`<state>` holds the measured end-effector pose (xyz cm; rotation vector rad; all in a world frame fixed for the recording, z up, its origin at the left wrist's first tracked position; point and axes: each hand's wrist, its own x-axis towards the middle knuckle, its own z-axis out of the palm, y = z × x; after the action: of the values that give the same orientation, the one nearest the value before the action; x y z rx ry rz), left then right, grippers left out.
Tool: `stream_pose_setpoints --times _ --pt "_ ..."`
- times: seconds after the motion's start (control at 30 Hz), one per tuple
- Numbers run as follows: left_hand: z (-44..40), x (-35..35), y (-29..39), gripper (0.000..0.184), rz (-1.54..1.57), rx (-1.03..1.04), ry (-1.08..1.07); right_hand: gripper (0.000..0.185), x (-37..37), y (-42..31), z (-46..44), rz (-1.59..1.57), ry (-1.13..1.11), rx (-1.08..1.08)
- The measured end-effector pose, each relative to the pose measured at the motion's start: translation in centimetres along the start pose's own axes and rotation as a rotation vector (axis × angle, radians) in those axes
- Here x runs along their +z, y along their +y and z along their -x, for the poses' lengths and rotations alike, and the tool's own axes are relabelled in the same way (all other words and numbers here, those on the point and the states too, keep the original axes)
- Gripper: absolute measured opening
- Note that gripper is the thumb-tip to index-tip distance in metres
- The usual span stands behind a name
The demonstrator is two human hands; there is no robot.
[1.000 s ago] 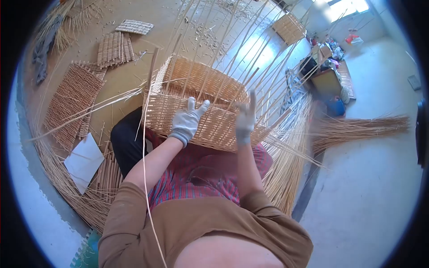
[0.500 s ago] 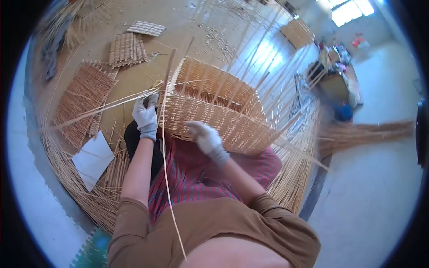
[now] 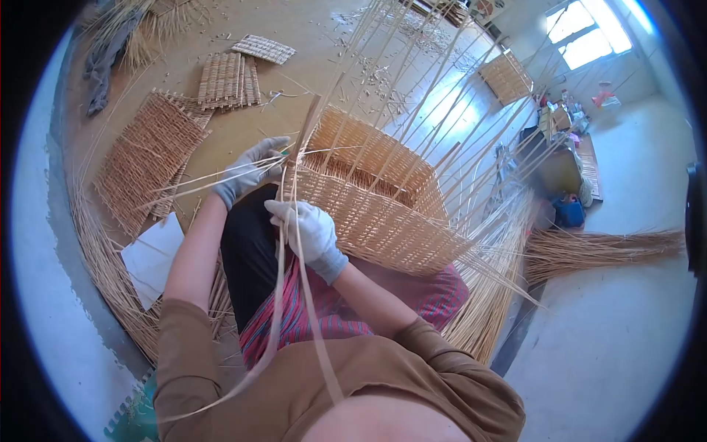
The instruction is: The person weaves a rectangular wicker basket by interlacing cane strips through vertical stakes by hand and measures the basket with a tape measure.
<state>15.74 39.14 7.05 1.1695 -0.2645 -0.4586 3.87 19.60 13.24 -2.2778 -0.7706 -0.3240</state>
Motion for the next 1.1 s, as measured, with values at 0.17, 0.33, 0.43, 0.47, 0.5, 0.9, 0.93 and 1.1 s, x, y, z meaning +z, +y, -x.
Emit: stream_pose_setpoints --times 0.17,0.33,0.43,0.47,0.5,0.9,0.93,1.1 --pt "-5.4 -2.0 -2.7 0.051 -0.198 -0.133 -0.145 0.031 -0.1 6.2 5.1 -0.970 0.438 0.498" --pt "-5.8 -1.9 -8.0 0.039 0.522 -0.052 -0.017 0.047 -2.1 9.7 -4.8 0.020 0.488 0.345" --pt "-4.3 1.2 -5.9 0.024 0.098 0.034 0.153 0.069 -3.2 7.9 -10.5 0.491 0.418 0.297" --pt "-4.2 1.4 -5.3 0.021 -0.145 0.089 0.166 0.072 -4.6 6.6 -11.1 0.136 0.467 0.472" --pt "-4.2 1.2 -5.5 0.022 -0.202 0.111 0.167 0.075 -5.7 6.2 -11.3 -0.219 0.505 0.632" --pt "-1.2 17.1 -6.6 0.087 -1.386 0.398 0.293 0.022 -7.7 13.5 3.8 -0.473 0.772 0.620" --pt "-1.9 17.1 -7.1 0.087 -1.388 0.419 0.286 0.032 -8.0 15.4 1.9 -0.101 0.722 0.408" --pt "-2.4 18.5 -6.2 0.092 -1.749 0.053 0.220 0.054 -11.1 14.3 -3.0 -0.128 0.620 0.511"
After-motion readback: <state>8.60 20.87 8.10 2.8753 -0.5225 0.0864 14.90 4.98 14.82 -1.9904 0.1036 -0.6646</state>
